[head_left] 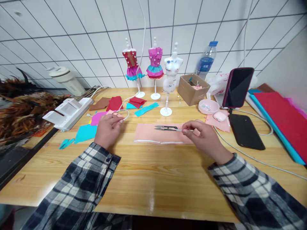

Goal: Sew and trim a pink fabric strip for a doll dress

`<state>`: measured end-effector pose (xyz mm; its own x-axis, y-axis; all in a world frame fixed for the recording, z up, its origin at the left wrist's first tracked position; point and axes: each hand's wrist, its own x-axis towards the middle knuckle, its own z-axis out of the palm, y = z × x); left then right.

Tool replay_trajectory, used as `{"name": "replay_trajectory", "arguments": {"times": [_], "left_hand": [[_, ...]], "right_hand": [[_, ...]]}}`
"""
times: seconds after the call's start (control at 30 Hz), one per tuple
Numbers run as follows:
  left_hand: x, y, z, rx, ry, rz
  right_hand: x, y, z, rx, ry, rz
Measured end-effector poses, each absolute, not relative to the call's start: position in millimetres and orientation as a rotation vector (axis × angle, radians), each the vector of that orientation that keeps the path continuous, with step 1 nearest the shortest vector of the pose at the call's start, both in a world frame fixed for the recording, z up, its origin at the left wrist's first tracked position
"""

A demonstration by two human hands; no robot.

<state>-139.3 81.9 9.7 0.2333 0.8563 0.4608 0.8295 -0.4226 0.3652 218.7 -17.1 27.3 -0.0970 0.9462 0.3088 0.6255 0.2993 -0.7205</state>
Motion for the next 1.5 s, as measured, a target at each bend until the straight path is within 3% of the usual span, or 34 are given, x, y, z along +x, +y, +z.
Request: {"name": "replay_trajectory", "arguments": {"times": [0.17, 0.3, 0.37, 0.43, 0.5, 0.63, 0.8, 0.97, 1.37, 1.5], "left_hand": [[-138, 93, -5, 2.623, 1.645, 0.612], [-105, 63, 16, 2.727, 1.671, 0.826], [-72, 35, 30, 2.814, 1.342, 0.866], [-34, 7, 37, 2.883, 0.942, 0.628], [-2, -10, 36, 2.942, 0.831, 0.415], [28, -11, 18, 2.990, 0.812, 0.200], [26, 1, 1, 2.971, 0.767, 0.244], [25, -1, 0, 2.972, 0.782, 0.221], [24, -2, -5, 2.972, 0.760, 0.318], [25, -4, -7, 2.904, 0.732, 0.314]], "right_hand": [[252, -8, 20, -1.436, -1.691, 1.205], [261, -10, 20, -1.533, -1.715, 1.357], [265, -10, 19, -1.562, -1.753, 1.344], [270, -9, 15, -1.554, -1.803, 1.313], [275, -7, 11, -1.571, -1.837, 1.243], [278, -5, 5, -1.646, -1.919, 0.988], [267, -5, 5, -1.680, -2.074, 0.679], [264, -8, 3, -1.779, -2.083, 0.786], [257, -16, 14, -1.952, -1.973, 0.641], [255, -17, 17, -1.892, -1.918, 0.777]]}}
